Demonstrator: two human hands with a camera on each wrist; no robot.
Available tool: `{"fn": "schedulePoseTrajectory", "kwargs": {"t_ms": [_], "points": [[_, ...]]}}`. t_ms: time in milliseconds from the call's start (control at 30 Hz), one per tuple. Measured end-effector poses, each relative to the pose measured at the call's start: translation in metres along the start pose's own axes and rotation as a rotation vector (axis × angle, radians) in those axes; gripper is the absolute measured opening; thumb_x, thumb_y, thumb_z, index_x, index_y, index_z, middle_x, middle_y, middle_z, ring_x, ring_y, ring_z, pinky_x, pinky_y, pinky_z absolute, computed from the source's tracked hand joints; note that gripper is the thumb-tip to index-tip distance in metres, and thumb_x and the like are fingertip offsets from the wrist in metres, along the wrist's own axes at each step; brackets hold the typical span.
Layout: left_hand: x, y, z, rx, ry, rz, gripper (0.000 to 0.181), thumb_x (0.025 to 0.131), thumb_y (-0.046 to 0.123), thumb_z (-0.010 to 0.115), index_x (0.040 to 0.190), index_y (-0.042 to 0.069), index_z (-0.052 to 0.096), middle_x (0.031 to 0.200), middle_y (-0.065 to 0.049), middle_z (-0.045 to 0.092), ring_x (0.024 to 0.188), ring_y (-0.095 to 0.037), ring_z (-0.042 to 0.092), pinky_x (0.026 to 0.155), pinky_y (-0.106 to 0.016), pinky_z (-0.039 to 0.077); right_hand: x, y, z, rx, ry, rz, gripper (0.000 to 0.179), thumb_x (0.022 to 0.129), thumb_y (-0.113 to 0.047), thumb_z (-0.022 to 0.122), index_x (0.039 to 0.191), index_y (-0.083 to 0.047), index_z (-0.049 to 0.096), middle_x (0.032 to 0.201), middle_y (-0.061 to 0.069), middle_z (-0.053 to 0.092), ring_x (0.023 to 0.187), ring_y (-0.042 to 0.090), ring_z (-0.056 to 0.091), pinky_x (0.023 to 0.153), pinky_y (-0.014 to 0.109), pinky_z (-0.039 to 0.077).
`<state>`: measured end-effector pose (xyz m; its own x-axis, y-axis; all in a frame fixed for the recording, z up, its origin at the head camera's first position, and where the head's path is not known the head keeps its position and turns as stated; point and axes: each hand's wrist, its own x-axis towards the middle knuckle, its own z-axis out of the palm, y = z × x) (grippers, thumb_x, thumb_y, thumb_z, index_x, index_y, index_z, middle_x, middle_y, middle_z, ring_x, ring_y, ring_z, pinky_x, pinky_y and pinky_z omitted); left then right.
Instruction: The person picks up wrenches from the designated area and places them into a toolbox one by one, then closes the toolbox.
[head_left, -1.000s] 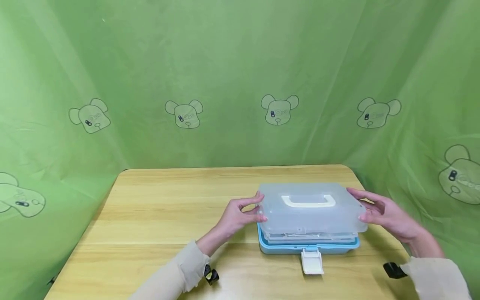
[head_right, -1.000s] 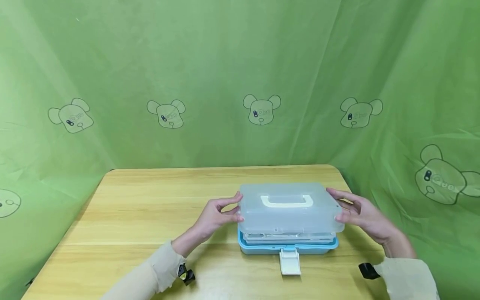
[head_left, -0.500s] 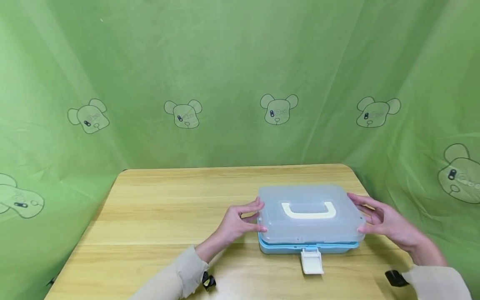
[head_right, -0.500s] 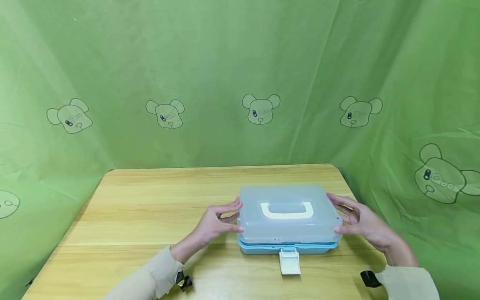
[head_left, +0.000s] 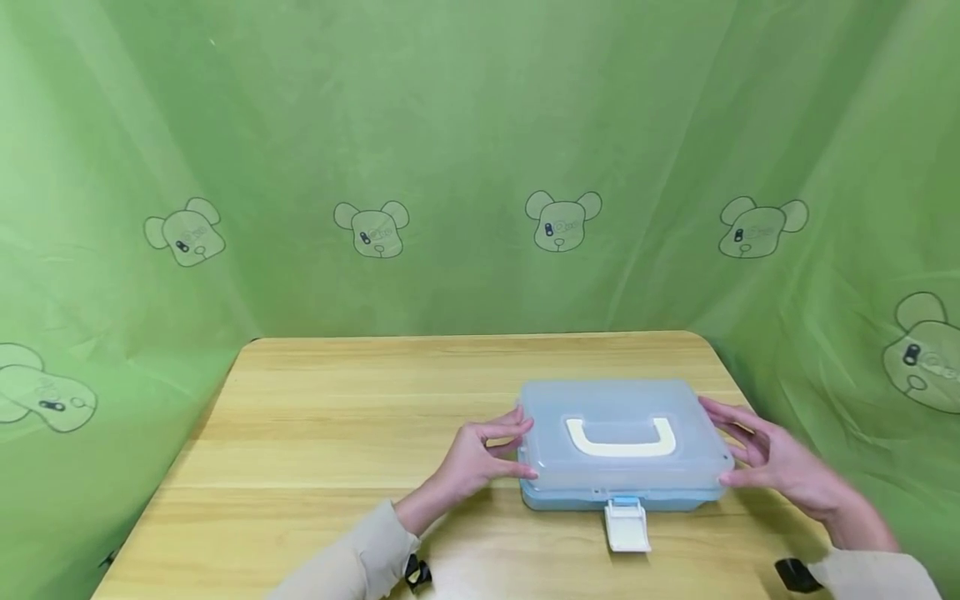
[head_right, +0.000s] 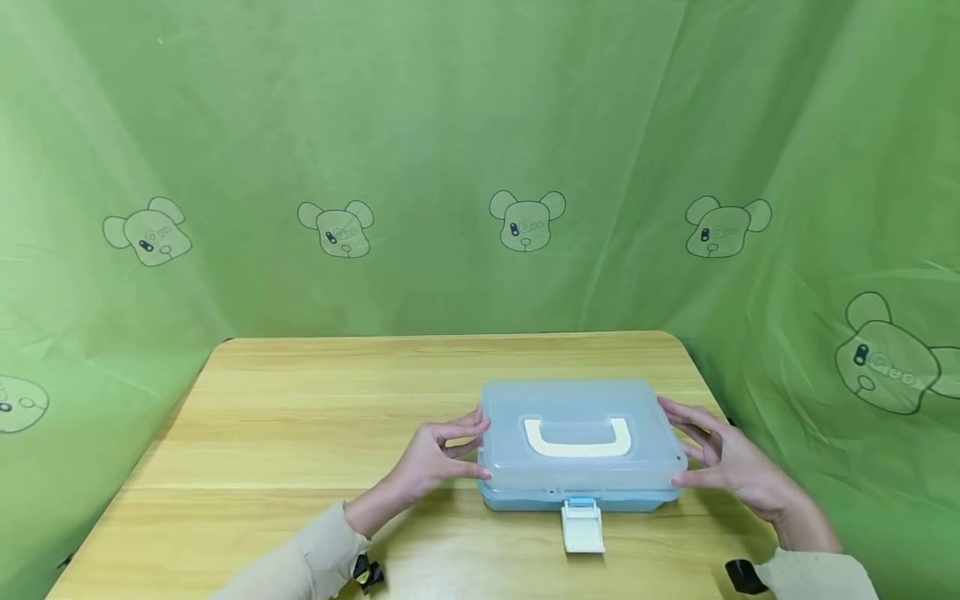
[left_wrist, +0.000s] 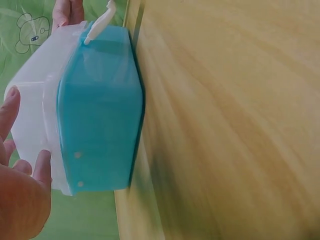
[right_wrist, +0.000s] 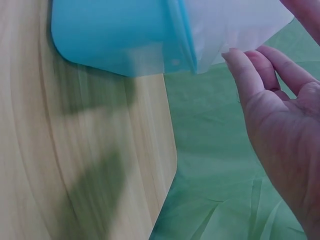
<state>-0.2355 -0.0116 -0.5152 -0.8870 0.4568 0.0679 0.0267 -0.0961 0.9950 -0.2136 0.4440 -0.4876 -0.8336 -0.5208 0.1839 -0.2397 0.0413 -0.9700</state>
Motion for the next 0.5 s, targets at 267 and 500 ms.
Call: {"fn": "schedulePoseTrajectory", "kwargs": {"t_ms": [267,500], "points": [[-0.0018,-0.0035,0.0004,-0.014,-0.006,0.026,0.066,0.073,-0.007,0.088,0.134,0.005,0.065,0.162,-0.007,0.042,0.150,-0.026,0.042,0.107,-0.028,0.051,-0.0023,0.0022,0.0019,-0.008,0.020,0.021,0.098,0.076,0.031,0.064,0.159,0.011,0.015,0.164,-0.017,0.037,0.138,0.002,0.052,0.105,0.024,0.050],[-0.0036,-0.0032,0.0041,-0.062,0.022,0.037,0.056,0.078,0.001,0.088,0.131,0.003,0.067,0.160,-0.009,0.044,0.150,-0.026,0.042,0.107,-0.030,0.050,-0.0025,-0.0022,0.0059,-0.095,0.033,0.005,0.083,0.085,0.027,0.060,0.156,0.014,0.020,0.164,-0.018,0.037,0.139,-0.004,0.048,0.106,0.016,0.047]]}}
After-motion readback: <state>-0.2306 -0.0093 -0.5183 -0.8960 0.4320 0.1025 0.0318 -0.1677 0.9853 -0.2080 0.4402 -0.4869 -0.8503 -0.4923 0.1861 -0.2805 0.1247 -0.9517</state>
